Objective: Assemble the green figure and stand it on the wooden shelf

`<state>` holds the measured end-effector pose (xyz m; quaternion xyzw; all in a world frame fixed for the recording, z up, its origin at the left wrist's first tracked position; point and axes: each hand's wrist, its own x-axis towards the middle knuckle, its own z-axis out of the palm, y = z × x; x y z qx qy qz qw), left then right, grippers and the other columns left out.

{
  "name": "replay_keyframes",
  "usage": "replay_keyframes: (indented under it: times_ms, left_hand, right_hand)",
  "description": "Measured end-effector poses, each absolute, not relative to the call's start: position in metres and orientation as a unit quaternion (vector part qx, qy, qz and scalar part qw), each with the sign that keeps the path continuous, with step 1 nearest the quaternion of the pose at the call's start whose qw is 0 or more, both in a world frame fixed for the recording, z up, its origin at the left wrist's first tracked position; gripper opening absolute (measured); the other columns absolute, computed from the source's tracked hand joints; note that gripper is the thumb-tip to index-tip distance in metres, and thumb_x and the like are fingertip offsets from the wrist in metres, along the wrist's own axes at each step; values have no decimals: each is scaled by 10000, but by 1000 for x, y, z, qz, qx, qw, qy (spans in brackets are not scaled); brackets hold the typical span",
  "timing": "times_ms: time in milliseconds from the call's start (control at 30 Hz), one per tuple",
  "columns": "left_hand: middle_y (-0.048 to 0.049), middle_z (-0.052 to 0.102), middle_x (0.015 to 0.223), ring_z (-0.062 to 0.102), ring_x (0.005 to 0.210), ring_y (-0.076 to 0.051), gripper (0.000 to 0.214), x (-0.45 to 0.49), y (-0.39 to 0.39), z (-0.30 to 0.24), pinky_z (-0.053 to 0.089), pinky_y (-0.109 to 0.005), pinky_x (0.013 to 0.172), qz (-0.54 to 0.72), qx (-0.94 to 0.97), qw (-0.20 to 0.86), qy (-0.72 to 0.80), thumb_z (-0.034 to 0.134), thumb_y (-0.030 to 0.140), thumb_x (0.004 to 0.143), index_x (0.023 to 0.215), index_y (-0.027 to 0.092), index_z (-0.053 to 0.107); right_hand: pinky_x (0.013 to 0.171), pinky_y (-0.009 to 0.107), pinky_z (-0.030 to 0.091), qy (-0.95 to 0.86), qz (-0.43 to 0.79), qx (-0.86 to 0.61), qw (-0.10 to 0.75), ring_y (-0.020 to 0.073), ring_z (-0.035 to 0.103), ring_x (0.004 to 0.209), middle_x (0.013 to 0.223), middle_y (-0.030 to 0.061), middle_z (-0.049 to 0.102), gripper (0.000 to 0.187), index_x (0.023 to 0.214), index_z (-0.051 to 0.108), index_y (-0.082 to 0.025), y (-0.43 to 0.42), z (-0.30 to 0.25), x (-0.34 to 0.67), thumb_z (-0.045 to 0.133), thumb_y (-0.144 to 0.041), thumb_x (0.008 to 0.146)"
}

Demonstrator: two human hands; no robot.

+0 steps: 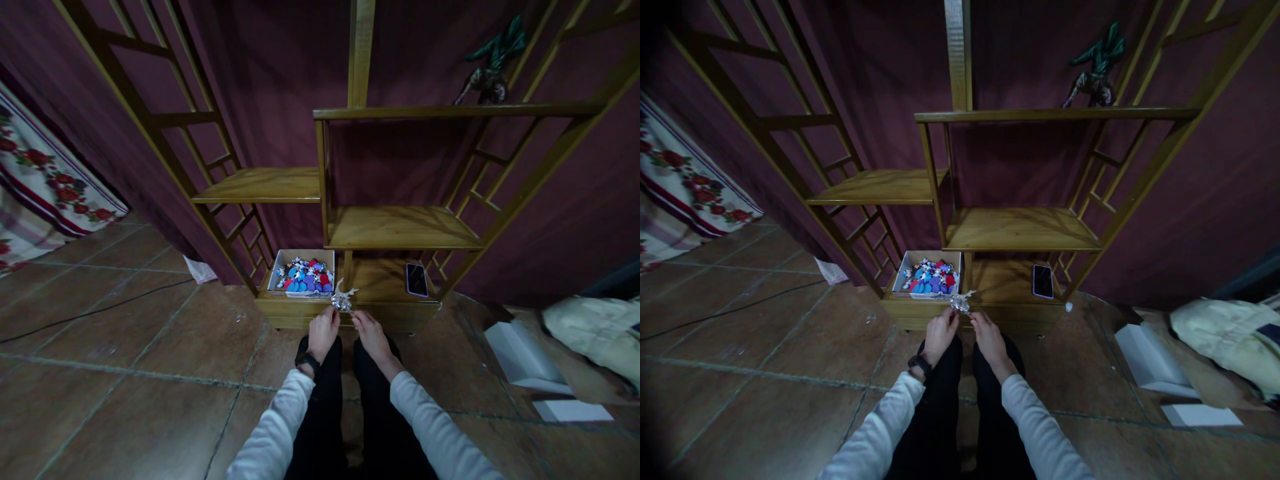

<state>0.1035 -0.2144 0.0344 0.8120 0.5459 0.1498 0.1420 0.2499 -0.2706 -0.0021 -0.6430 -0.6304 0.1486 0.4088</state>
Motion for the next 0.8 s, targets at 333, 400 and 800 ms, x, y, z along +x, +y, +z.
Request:
replay_keyframes:
  times_ms: [333, 400, 800]
  left_hand:
    - [-77, 673, 968, 642, 821, -189, 244, 102, -209, 23, 407, -259, 693, 143, 824, 142, 530, 376, 327, 904, 1062, 219, 528]
    - [-78, 676, 945, 644, 817, -192, 245, 102, -209, 22, 407, -261, 697, 138, 822, 149, 532, 379, 327, 903, 1068, 217, 523]
    - [-81, 678, 911, 645, 815, -183, 187, 102, -203, 17, 428, -260, 726, 213, 798, 263, 499, 457, 233, 863, 1009, 192, 566]
  right_hand:
    - [836, 312, 468, -647, 135, -644, 385, 187, 620, 921, 992, 44, 649, 218, 1033, 570, -241, -272, 2, 249, 403, -216, 894]
    - [840, 315, 472, -647, 133, -644, 386, 187, 622, 924, 996, 42, 652, 220, 1037, 573, -244, -272, 2, 249, 408, -220, 893]
    - [845, 310, 480, -647, 127, -643, 391, 186, 626, 938, 1027, 43, 654, 251, 1078, 585, -241, -272, 2, 248, 424, -229, 886]
